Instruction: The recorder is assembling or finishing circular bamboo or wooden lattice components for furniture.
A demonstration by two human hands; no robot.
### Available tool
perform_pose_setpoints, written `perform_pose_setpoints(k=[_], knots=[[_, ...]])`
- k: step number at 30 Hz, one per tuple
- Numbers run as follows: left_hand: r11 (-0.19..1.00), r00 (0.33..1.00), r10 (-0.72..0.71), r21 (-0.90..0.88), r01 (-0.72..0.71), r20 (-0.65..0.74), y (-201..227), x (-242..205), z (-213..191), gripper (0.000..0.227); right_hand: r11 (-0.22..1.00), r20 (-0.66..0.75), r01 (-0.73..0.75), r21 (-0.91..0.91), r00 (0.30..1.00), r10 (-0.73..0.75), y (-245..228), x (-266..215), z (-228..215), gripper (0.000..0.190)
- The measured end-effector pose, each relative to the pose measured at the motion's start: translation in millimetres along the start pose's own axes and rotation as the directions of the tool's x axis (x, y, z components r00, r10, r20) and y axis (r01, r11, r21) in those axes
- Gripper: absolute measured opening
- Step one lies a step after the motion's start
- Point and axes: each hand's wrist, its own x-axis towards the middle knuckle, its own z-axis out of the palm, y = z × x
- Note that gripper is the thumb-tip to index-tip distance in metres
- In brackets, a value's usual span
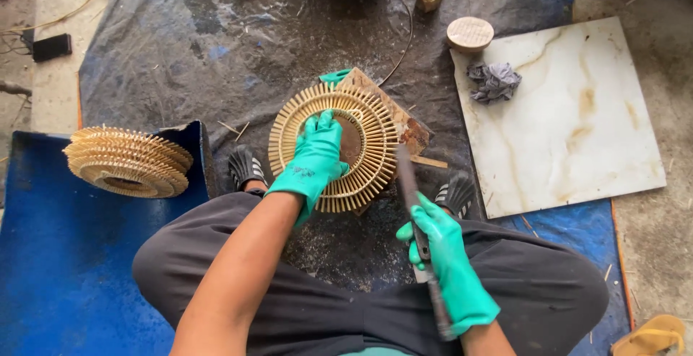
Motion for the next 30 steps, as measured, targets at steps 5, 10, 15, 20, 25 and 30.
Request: perform_pose_setpoints(k=[5,10,15,20,25,30], knots=[[0.995,0.994,0.099,0.035,-0.097,-0.049,-0.5,10.2,2.0,0.105,1.000,0.010,0.011,0.011,1.000,-0.012,-0.6,4.6,0.0,0.051],[0.994,0.999,-0.022,-0.106,0.026,0.036,6.6,4.5,-16.3,0.094,0.998,0.076,0.013,-0.054,0.997,-0.009,-5.9,12.7,3.0,0.052],[0.985,0.983,0.153,-0.057,-0.160,-0.102,-4.8,6.0,-4.3,0.082,0.993,0.142,0.040,-0.112,0.990,-0.024,-6.4,10.6,2.1,0.053],[0.986,0.994,0.067,-0.149,-0.079,-0.082,4.8,-2.4,-11.1,0.072,0.997,0.023,0.071,0.009,0.997,-0.071,-3.9,7.0,19.1,0.053],[0.976,0.978,0.138,-0.146,-0.161,-0.155,-14.8,17.9,15.3,0.090,0.999,0.102,0.040,-0.005,0.994,-0.039,-1.9,10.5,29.6,0.053],[0.966,0.963,0.239,-0.065,-0.249,-0.124,-17.3,9.9,-3.2,0.107,0.997,0.105,-0.003,-0.077,0.994,0.011,-6.4,9.1,23.6,0.052]])
